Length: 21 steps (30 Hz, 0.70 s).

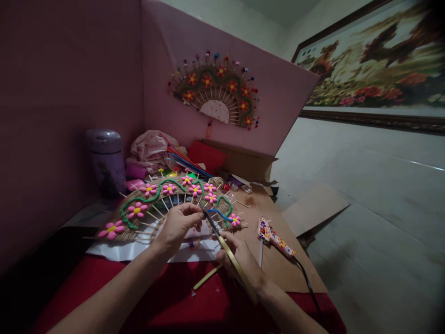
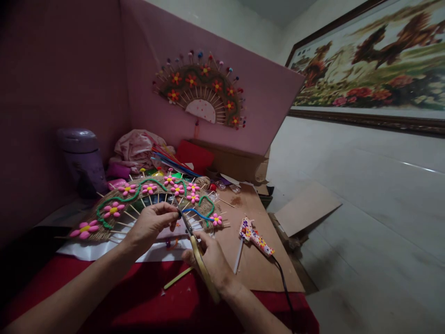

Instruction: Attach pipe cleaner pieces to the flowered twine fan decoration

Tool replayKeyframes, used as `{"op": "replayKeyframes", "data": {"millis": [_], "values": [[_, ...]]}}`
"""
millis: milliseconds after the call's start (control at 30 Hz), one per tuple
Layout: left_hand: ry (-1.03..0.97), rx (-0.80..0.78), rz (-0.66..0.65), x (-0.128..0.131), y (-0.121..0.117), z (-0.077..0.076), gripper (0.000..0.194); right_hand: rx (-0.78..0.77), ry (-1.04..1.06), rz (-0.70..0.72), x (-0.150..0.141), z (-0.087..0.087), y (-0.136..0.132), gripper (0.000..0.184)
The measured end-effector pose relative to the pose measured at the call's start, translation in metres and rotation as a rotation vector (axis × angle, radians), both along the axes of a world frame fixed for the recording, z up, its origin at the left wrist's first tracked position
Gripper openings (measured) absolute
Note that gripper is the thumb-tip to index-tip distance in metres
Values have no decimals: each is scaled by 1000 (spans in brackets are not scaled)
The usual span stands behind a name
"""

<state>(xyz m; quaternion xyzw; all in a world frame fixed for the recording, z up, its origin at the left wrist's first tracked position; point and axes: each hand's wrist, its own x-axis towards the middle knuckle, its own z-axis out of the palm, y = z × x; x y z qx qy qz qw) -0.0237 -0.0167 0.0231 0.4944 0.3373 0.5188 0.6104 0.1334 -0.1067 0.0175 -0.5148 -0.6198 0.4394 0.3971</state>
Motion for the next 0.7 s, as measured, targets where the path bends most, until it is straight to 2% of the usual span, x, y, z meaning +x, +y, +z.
{"op": "replayKeyframes", "data": {"millis": [133, 467, 700], "values": [[33, -25, 6, 2, -4, 4, 9, -50, 37, -45, -2, -3, -2, 60], [9, -38, 13, 1, -5, 3, 10, -80, 68, -89, -5, -2, -1, 49], [8, -27, 10, 1, -5, 1, 9, -80, 140, -92, -3, -12, 5, 52]]}}
